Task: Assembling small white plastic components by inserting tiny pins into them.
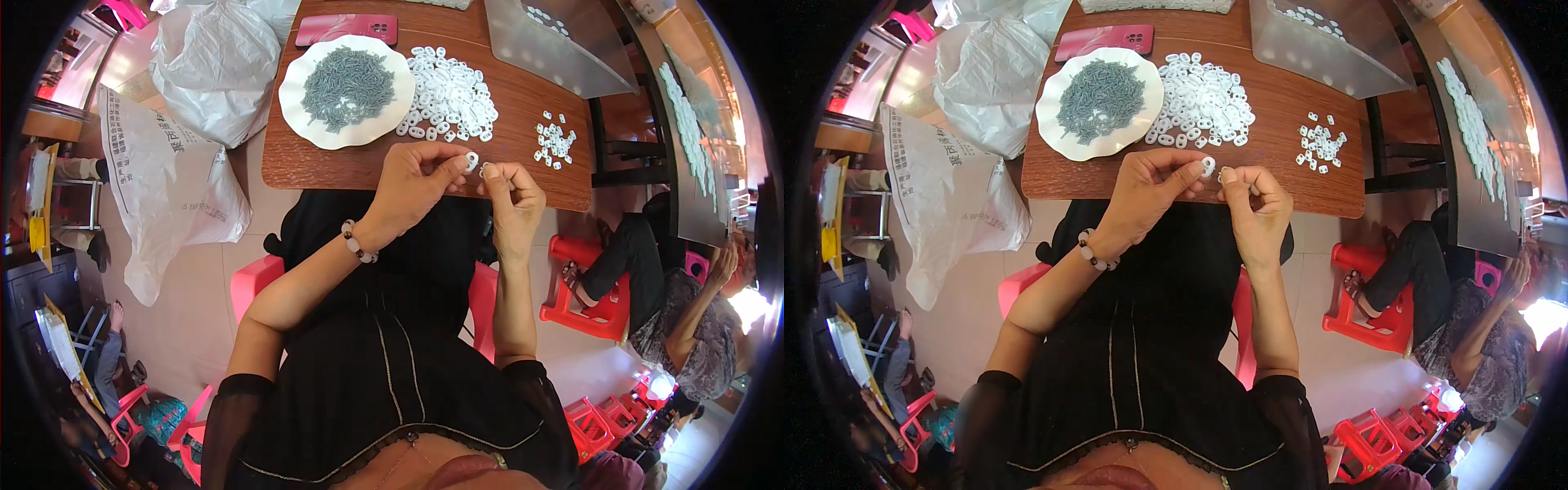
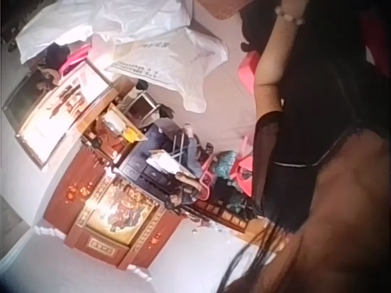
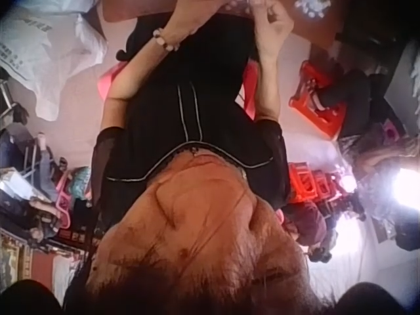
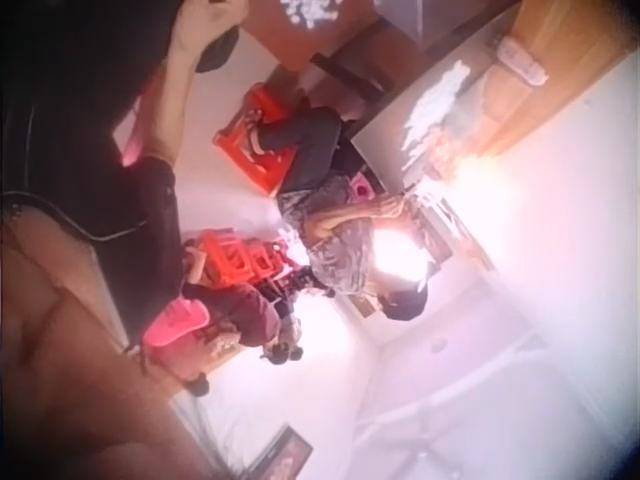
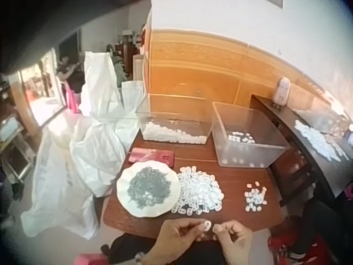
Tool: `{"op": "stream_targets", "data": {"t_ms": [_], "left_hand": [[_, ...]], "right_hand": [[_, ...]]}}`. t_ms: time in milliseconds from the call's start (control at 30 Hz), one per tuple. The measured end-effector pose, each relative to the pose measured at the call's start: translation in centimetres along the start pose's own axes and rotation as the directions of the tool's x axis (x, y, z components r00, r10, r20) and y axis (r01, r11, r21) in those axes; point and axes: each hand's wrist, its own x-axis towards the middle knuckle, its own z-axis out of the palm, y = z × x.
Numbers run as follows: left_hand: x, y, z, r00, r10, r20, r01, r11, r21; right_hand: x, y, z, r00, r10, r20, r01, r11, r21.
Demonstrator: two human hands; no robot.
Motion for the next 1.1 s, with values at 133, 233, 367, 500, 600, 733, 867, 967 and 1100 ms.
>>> {"op": "stream_targets", "data": {"t_ms": [133, 233, 367, 500, 600, 733, 867, 967, 1100], "left_hand": [[0.1, -0.3, -0.2, 1.000, -0.013, -0.012, 0.014, 1.000, 0.005], [0.3, -0.5, -0.5, 1.000, -0.010, -0.020, 0.011, 1.000, 0.017], [0.4, -0.8, -0.9, 0.999, -0.036, -0.016, 0.037, 0.999, 0.028], [0.6, -1.4, -1.1, 0.999, 0.003, -0.047, 0.000, 0.998, 0.063], [0.7, -1.6, -1.3, 0.998, 0.022, -0.057, -0.015, 0.991, 0.131], [0.7, -1.7, -1.4, 0.995, 0.065, -0.070, -0.056, 0.991, 0.118], [0.8, -1.8, -1.5, 0.995, 0.074, -0.072, -0.057, 0.977, 0.206], [0.6, -1.4, -1.0, 0.994, 0.092, -0.067, -0.075, 0.972, 0.223], [0.4, -1.2, -0.8, 0.993, 0.109, -0.054, -0.092, 0.964, 0.251]], "right_hand": [[0.2, 0.7, -0.1, 1.000, -0.024, 0.010, 0.024, 1.000, 0.010], [1.1, 1.7, -0.7, 0.998, 0.044, 0.052, -0.039, 0.995, -0.097], [2.0, 2.5, -0.6, 0.990, -0.022, 0.142, 0.095, 0.843, -0.529], [2.4, 2.0, 0.2, 0.972, -0.086, 0.217, 0.216, 0.679, -0.702], [2.8, 2.1, 0.4, 0.981, -0.060, 0.186, 0.176, 0.680, -0.711], [2.7, 2.3, 0.1, 0.975, -0.154, 0.161, 0.219, 0.790, -0.572], [1.7, 1.1, 0.3, 0.991, -0.006, 0.132, 0.037, 0.972, -0.234], [1.6, 0.4, 0.4, 0.990, -0.031, 0.141, 0.070, 0.955, -0.287], [1.7, 1.0, 0.3, 0.991, -0.026, 0.135, 0.062, 0.961, -0.270]]}}
